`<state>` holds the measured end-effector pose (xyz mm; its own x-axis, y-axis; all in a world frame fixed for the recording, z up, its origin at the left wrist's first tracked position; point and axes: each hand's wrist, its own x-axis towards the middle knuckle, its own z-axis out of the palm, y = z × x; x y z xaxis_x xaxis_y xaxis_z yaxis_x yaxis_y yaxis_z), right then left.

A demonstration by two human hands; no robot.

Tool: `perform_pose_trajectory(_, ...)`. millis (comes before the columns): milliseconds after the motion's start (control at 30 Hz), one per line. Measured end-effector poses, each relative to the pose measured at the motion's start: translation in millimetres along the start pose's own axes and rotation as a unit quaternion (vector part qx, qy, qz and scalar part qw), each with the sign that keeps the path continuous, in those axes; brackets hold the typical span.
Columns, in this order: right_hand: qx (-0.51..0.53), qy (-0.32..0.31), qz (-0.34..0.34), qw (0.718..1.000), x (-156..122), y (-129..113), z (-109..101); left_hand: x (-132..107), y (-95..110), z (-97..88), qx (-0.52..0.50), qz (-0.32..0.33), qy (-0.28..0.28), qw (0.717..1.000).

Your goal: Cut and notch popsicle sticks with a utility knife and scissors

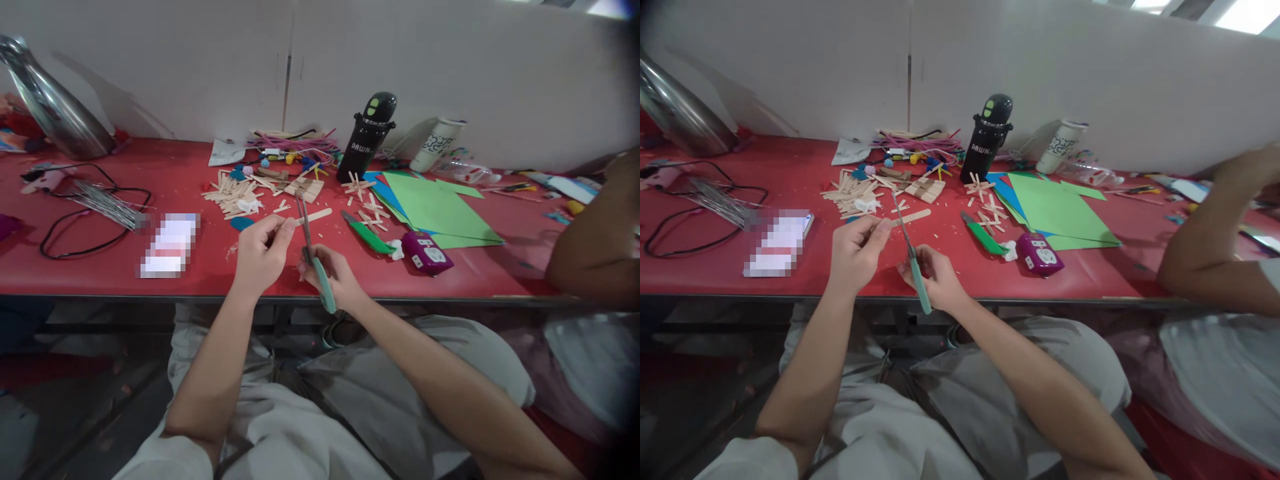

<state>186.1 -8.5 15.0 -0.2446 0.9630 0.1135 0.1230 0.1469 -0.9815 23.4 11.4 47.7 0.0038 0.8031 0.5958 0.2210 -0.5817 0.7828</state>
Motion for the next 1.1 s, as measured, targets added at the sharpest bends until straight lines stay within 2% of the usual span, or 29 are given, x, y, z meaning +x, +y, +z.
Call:
perform_pose_trajectory(533,0.025,0.010,-0.020,0.999,1.1,6.0,0.6,0.5,1.3,2.6,0.004,0.024,0.005,1.000)
perform_pose_trajectory(1100,-0.006,0.019,-0.028,0.999,1.4,6.1,0.7,0.2,3.9,2.9,0.014,0.032,0.005,0.999)
